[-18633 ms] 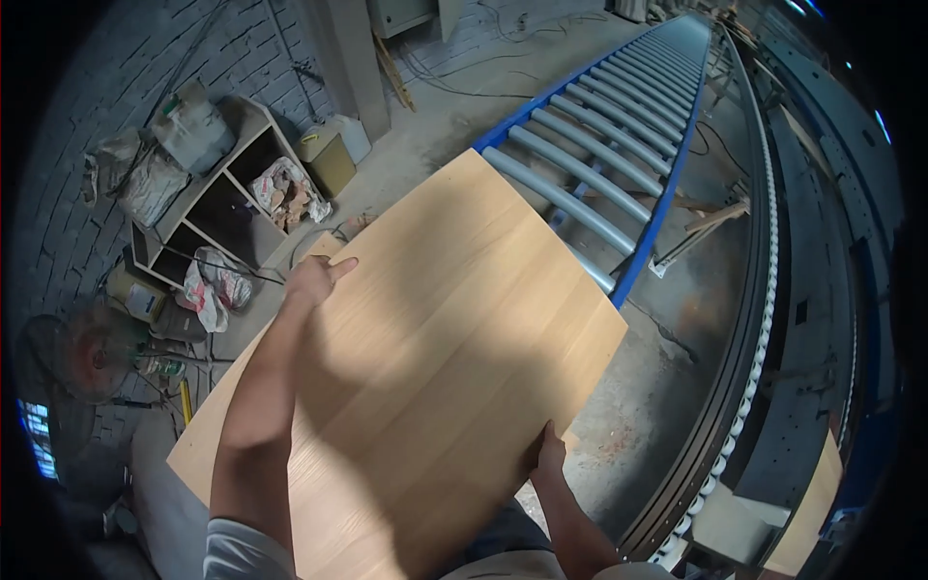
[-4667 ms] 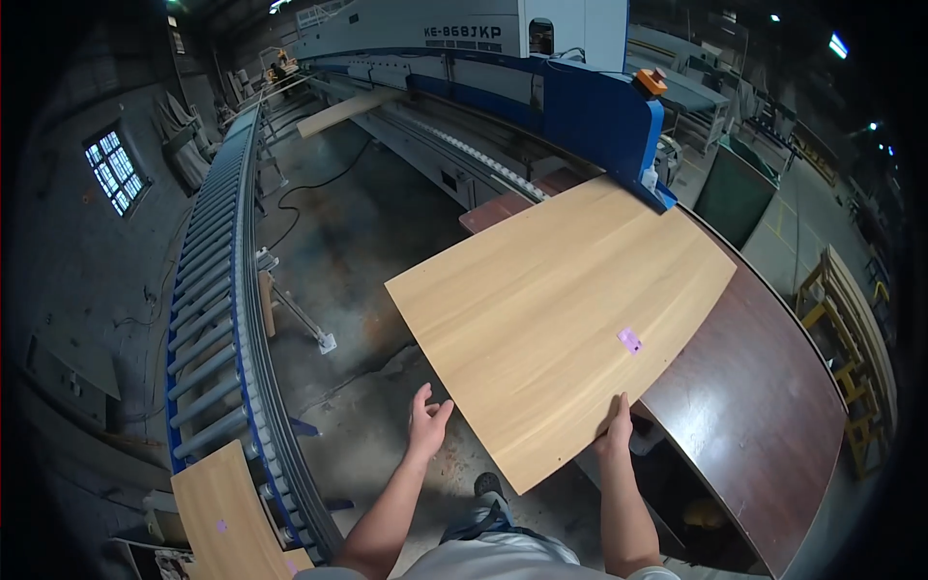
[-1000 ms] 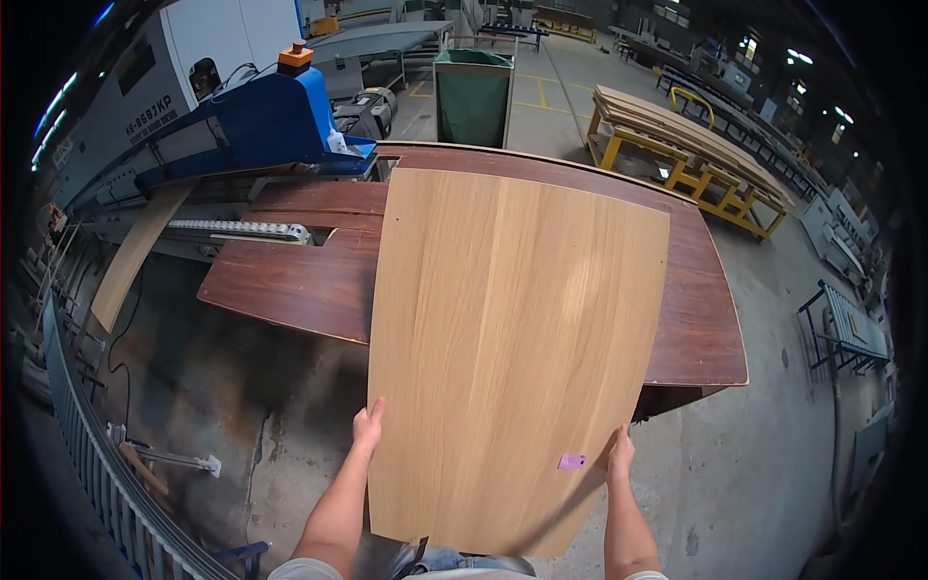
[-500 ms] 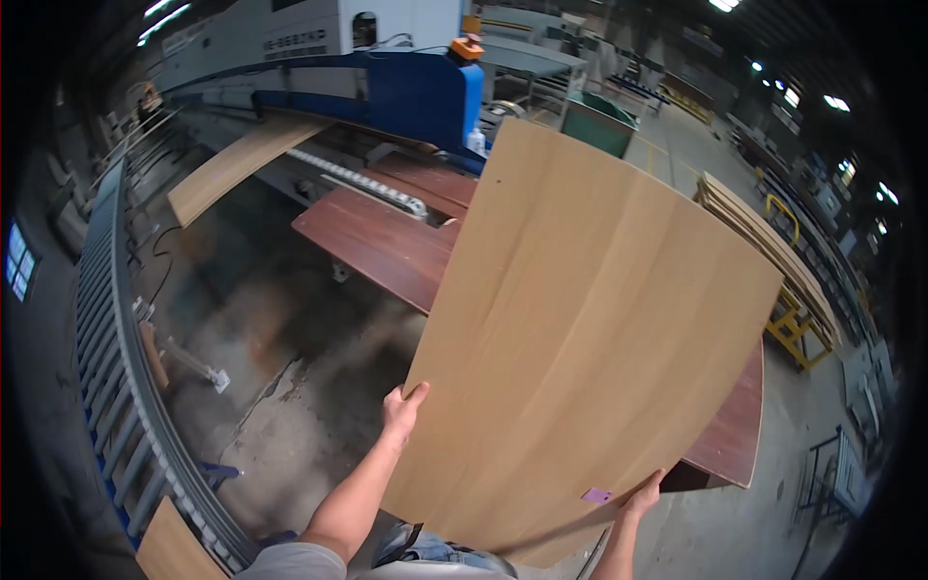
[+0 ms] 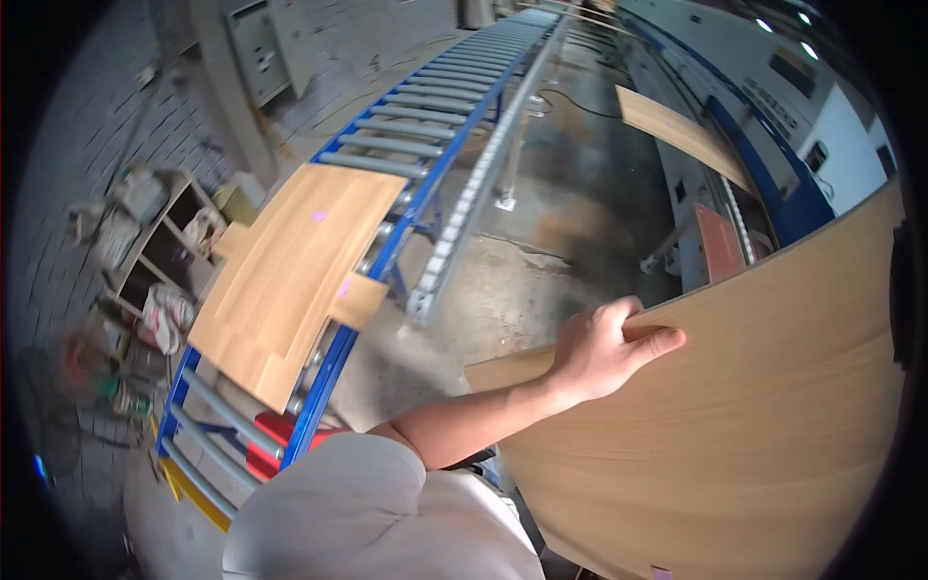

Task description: The worker takes processed wooden panels from the outfeed table of a machine and places them onto a roller conveyor.

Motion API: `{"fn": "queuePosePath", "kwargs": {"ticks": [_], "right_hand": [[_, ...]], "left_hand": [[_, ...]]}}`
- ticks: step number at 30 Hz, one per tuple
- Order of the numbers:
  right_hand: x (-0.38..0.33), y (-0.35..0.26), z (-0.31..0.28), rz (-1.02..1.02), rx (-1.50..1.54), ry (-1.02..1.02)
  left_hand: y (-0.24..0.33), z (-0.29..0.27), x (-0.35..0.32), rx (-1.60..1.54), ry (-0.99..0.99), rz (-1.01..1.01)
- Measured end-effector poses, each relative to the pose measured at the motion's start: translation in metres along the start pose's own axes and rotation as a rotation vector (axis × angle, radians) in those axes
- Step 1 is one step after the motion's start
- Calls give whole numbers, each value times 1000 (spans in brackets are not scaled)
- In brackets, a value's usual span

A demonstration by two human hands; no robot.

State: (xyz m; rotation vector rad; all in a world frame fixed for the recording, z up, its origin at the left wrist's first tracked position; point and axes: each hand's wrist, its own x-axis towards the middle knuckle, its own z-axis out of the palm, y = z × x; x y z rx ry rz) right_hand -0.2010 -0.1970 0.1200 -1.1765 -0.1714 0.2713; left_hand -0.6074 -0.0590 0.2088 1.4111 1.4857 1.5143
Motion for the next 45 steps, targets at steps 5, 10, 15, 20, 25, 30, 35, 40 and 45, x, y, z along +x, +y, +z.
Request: {"fn": "queuePosePath", "kwargs": {"ticks": [5,10,15,20,25,30,35,40,45], "right_hand": [[-20,-16,5,57,113,-322],[-105,-44,38,49,122,-542],[-116,-3,42,253,271,-581],[-178,0,54,373,189,-842],[-215,45,69,594,178,-789],[-309,26,77,839,201,-829],[-396,58,75,1023,292,-1143],[-528,59,87,913,265,-1445],[-652,105,59,1229,131,-1491]], "left_hand": [[58,-77,-79,80,255,131],[95,-128,-141,115,403,177],[107,-164,-180,263,613,174],[124,-202,-209,284,711,6],[135,-259,-237,308,911,242],[153,-331,-262,415,1141,308],[173,-435,-297,603,1470,273],[168,-566,-358,481,1535,224],[171,-650,-416,591,1596,20]]}}
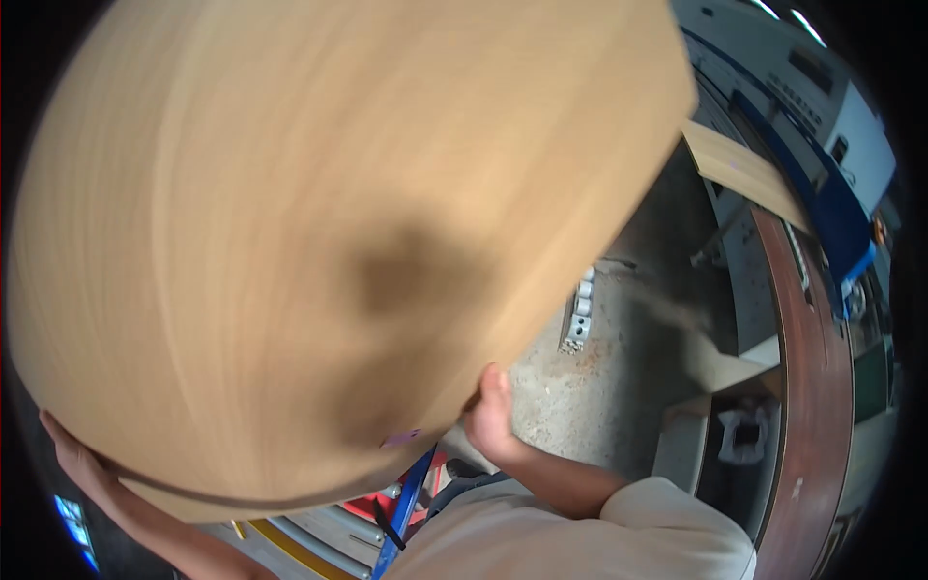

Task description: The worker takes processed wooden panels from the outfeed table of a machine and places them onto a roller conveyor.

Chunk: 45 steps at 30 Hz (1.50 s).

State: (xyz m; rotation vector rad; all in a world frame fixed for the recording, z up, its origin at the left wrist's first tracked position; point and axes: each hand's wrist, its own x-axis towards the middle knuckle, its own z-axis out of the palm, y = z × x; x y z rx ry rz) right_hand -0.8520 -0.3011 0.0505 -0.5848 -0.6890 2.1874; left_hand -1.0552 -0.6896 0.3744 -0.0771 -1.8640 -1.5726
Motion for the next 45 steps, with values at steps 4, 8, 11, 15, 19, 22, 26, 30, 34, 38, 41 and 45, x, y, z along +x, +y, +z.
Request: {"fn": "queuePosePath", "kwargs": {"ticks": [4,8,11,15,19,22,26,30,34,38,41,45], "right_hand": [[21,53,53,194,1,-16],[60,100,59,441,-105,100],[93,132,55,482,-199,180],[145,152,58,534,-184,250],[209,196,28,621,-324,412],[249,208,6,623,-419,485],[298,199,-11,626,-429,640],[326,207,-6,659,-531,622],[345,211,-26,670,-428,636],[356,217,-28,646,-435,635],[361,219,-37,647,-457,615],[368,222,-54,641,-448,597]], "left_hand": [[-43,16,64,355,25,-129],[-87,60,74,545,-12,-159],[-125,97,81,721,-111,-227],[-202,168,93,727,-223,-205],[-289,262,107,823,-379,-273],[-353,340,94,635,-518,-211],[-438,431,69,930,-669,-274],[-547,440,78,979,-769,-301],[-555,515,46,1094,-955,-373],[-578,533,40,1096,-995,-434],[-592,546,31,1114,-1068,-445],[-604,553,24,1084,-1065,-482]]}}
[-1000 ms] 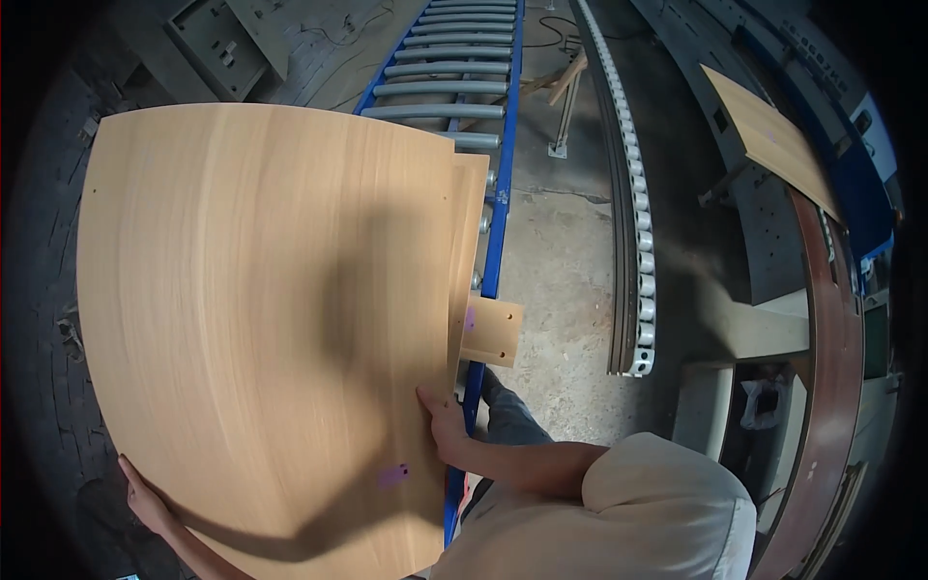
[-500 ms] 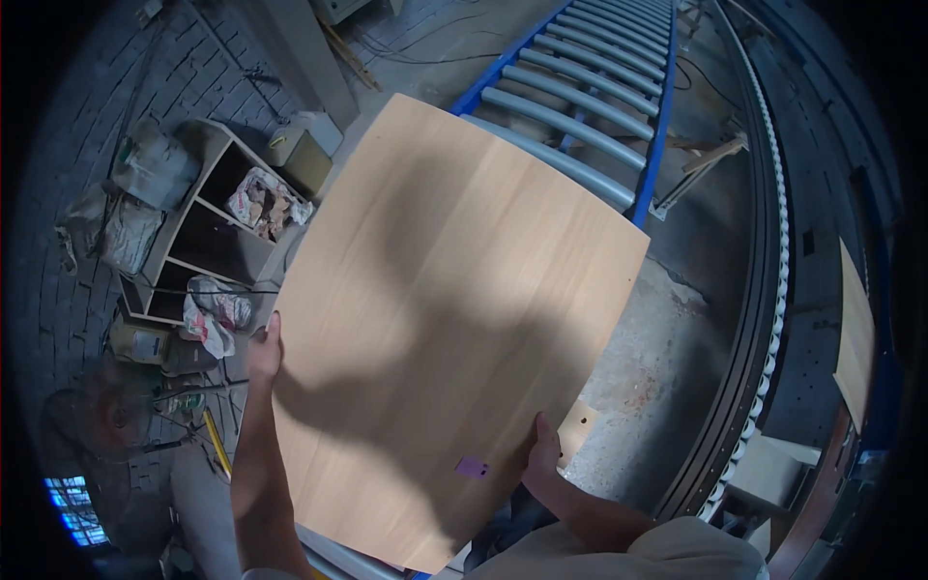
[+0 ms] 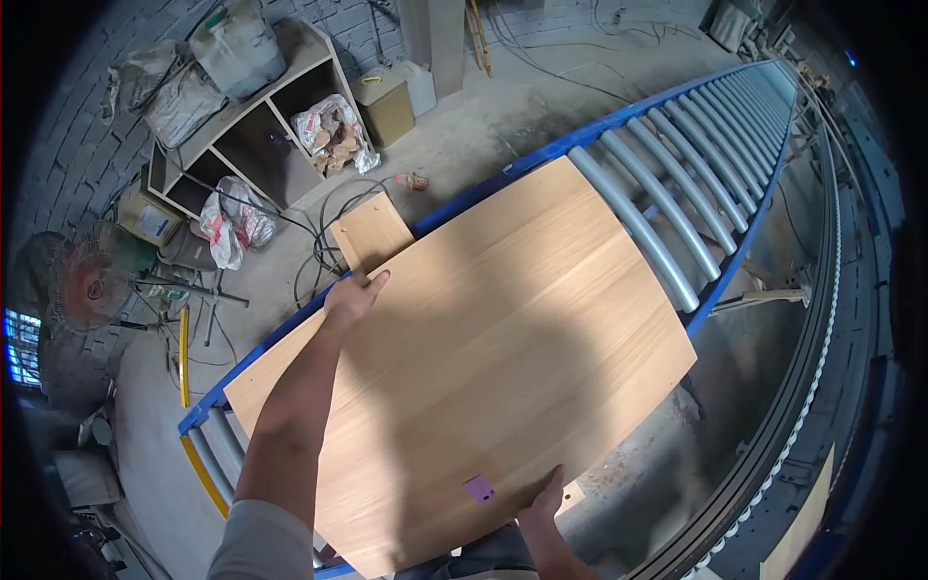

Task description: The worker takes processed wooden panels from the outfeed table of a machine and places them onto a roller conveyor.

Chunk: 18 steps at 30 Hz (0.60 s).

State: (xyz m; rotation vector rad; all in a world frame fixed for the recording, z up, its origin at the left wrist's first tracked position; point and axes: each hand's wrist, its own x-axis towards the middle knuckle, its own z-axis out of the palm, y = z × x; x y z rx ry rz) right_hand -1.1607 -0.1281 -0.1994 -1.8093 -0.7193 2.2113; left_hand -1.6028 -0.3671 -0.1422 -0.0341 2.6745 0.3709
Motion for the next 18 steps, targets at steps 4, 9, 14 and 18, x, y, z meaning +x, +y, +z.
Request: {"fn": "queuePosePath", "kwargs": {"ticks": [4,9,14,18], "right_hand": [[-7,-12,24,12,19,1],[-8,-13,17,-28,-470,118],[-4,-6,-15,-118,-767,111],[-1,-23,6,61,-654,-13]], "left_hand": [[1,0,11,-10,3,-29],[-33,25,12,-31,82,204],[-32,59,-10,51,40,427],[-67,70,-40,-18,203,304]]}}
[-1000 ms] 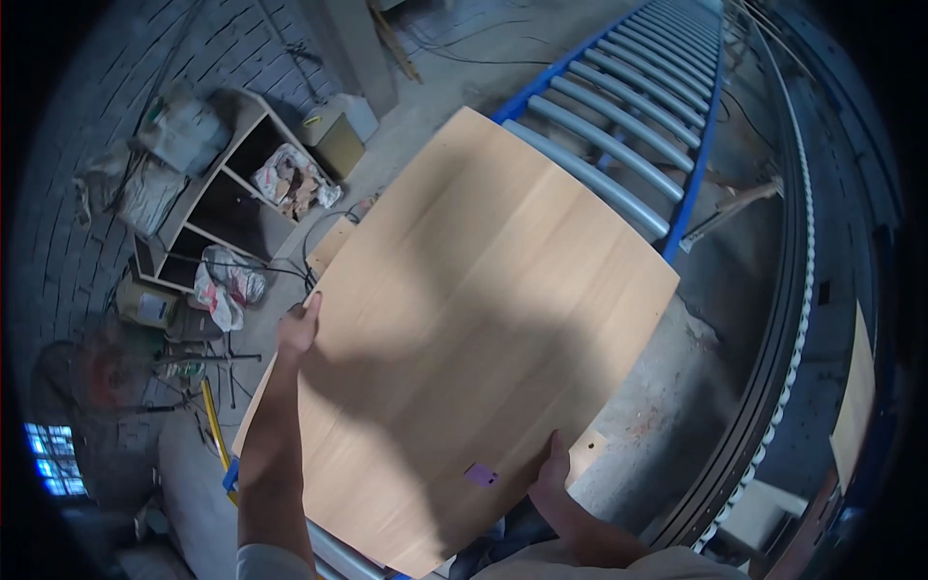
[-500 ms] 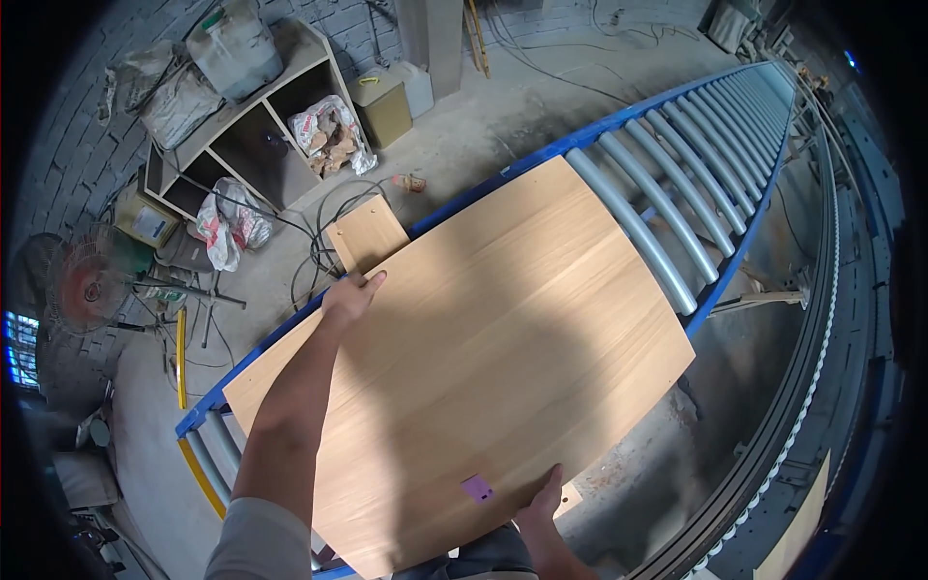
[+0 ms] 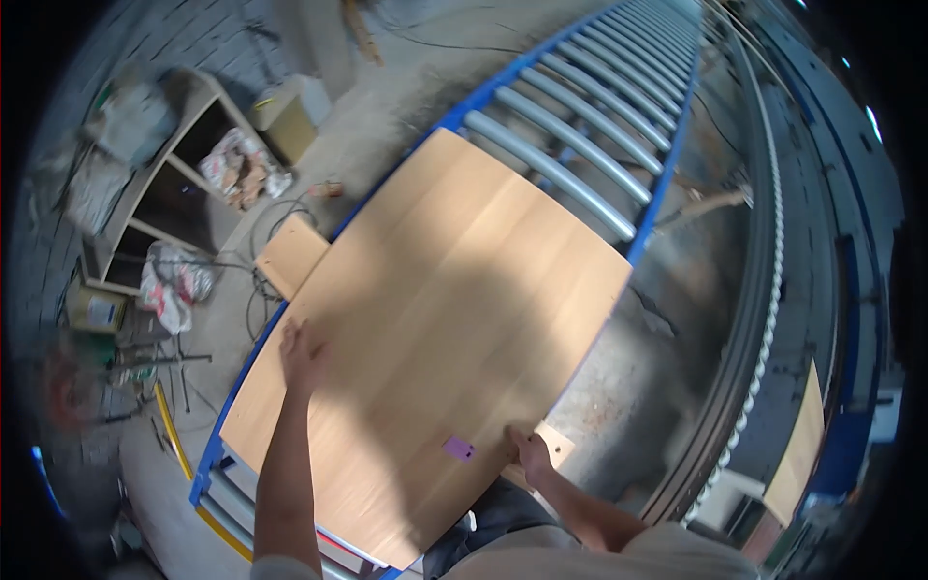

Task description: The worker takes processed wooden panels from the outfeed table of a machine and places them onto a roller conveyor.

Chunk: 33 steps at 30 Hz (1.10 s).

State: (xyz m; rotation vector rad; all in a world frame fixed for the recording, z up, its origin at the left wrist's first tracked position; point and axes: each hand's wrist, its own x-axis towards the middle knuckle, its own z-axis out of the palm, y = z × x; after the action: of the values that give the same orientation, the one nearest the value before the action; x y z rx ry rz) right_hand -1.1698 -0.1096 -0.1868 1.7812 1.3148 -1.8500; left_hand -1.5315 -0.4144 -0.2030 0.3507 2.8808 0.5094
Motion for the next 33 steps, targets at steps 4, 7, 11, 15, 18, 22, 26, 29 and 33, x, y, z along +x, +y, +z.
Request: {"fn": "queuePosePath", "kwargs": {"ticks": [4,7,11,15,18,22,26,29,33], "right_hand": [[17,12,-11,-46,64,-56],[11,10,-6,-39,-12,-41],[8,17,-8,-91,-1,-25],[14,33,-22,-197,47,-44],[13,31,-24,-219,-304,-40],[-34,78,-15,-551,-274,127],[-123,146,-88,-480,-561,-130],[-114,265,-169,-253,-355,60],[-163,400,-267,53,546,331]], "left_hand": [[-43,34,-93,-14,201,-121],[-104,43,-198,198,328,-562],[-121,48,-301,-316,348,-942],[-110,61,-318,-1049,273,-772],[-164,63,-320,-967,122,-676],[-190,69,-301,-641,-4,-329],[-181,33,-298,999,-588,212],[-128,20,-349,1020,140,524],[-102,27,-376,361,476,607]]}}
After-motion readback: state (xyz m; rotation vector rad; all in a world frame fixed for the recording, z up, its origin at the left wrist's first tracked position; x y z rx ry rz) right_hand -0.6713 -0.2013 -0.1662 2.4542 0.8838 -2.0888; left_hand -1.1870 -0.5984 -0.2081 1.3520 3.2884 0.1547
